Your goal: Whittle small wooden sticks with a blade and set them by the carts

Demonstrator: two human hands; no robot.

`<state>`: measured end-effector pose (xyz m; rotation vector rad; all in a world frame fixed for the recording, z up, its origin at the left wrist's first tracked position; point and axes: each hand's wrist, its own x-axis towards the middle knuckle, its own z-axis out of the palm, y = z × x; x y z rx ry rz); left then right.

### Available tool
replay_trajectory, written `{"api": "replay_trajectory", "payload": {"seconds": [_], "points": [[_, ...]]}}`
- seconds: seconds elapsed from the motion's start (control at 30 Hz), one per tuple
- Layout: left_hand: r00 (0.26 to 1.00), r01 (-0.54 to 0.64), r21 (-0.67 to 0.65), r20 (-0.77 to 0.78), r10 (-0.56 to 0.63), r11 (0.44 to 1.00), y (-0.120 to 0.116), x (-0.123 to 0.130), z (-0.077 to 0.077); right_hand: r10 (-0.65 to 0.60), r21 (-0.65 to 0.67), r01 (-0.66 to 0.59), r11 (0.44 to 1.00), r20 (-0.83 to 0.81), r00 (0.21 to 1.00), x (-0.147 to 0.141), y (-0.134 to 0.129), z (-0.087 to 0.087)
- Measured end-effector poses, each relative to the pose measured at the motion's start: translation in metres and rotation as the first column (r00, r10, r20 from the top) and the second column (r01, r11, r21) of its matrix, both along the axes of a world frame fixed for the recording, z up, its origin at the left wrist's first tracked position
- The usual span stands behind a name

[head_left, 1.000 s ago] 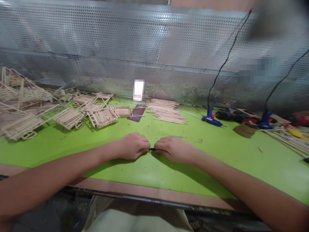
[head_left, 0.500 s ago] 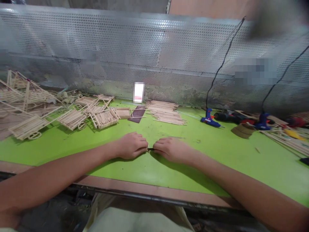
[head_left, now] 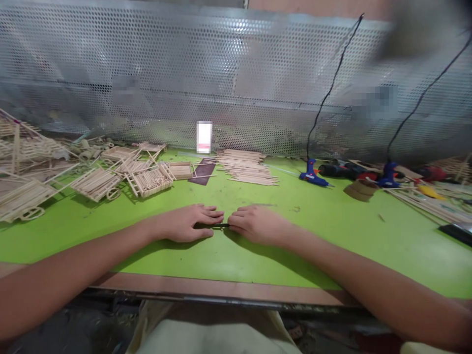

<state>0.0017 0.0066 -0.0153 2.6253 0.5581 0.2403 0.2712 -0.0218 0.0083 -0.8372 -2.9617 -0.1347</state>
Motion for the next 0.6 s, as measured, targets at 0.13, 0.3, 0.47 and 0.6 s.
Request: {"api": "replay_trajectory", "payload": {"seconds": [0.13,0.3,0.47,0.6], "points": [[1.000,-0.008,-0.002,-0.005,0.008,1.000,0.000,-0.002,0.002,0.018,0.017,-0.018,1.000,0.002,1.000,-0.002,0.001,-0.001],[0.999,0.003,0.108,0.032,-0.007,0.994,0.001,0.002,0.007,0.012,0.006,-0.012,1.000,0.006,1.000,-0.003,0.002,0.000],[0.996,-0.028,0.261,0.088,0.006,0.965,0.003,0.012,0.007,0.004,0.009,-0.004,1.000,0.012,1.000,-0.001,0.004,-0.003],[0.996,0.011,0.199,0.089,-0.029,0.980,0.004,0.011,0.003,0.017,-0.015,-0.017,1.000,-0.012,1.000,-0.001,0.003,-0.002]]}}
